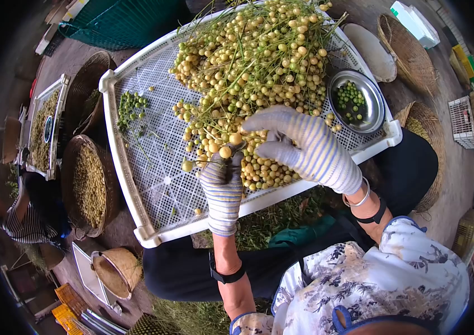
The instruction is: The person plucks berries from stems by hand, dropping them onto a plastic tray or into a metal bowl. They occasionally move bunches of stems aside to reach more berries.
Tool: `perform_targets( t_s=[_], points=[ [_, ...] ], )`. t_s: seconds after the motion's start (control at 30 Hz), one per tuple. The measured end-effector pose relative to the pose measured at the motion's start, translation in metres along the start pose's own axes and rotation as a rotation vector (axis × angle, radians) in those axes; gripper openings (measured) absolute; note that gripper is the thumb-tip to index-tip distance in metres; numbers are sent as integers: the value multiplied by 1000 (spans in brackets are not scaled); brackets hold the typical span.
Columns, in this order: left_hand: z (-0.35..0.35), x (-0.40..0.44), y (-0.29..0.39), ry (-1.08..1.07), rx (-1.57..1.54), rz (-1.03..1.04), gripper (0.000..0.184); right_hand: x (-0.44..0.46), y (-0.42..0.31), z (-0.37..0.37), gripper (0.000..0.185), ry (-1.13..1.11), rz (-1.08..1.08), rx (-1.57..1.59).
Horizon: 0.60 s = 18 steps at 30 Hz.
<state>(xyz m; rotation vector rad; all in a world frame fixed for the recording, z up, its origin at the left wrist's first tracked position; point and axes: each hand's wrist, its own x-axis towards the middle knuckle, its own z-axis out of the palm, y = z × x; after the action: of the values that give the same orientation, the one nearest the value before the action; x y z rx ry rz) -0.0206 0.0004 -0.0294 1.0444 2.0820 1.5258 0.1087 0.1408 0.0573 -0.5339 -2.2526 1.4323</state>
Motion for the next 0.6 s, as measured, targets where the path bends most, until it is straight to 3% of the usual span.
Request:
perform_targets(
  t_s=[0.07,0.13,0.17,0.27,0.37,0.47,0.6],
  points=[
    [1,0,0,-58,146,98,21,16,20,2,54,30,-306,-304],
    [8,0,-19,-36,201,243,23,27,32,4,59,-152,-170,-210],
    [6,0,-19,-59,195,220,24,30,33,4,58,-237,-93,-193],
    [1,1,-12,-110,231,139,26,30,49,11,52,-287,-69,-52],
    [1,3,7,-60,379,199,20,25,56,18,44,-203,-119,71],
    [4,1,7,-114,270,61,20,25,69,26,42,-158,-7,476],
    [13,0,-3,-81,-207,-123,16,18,72,31,33,-137,143,564]
  ],
)
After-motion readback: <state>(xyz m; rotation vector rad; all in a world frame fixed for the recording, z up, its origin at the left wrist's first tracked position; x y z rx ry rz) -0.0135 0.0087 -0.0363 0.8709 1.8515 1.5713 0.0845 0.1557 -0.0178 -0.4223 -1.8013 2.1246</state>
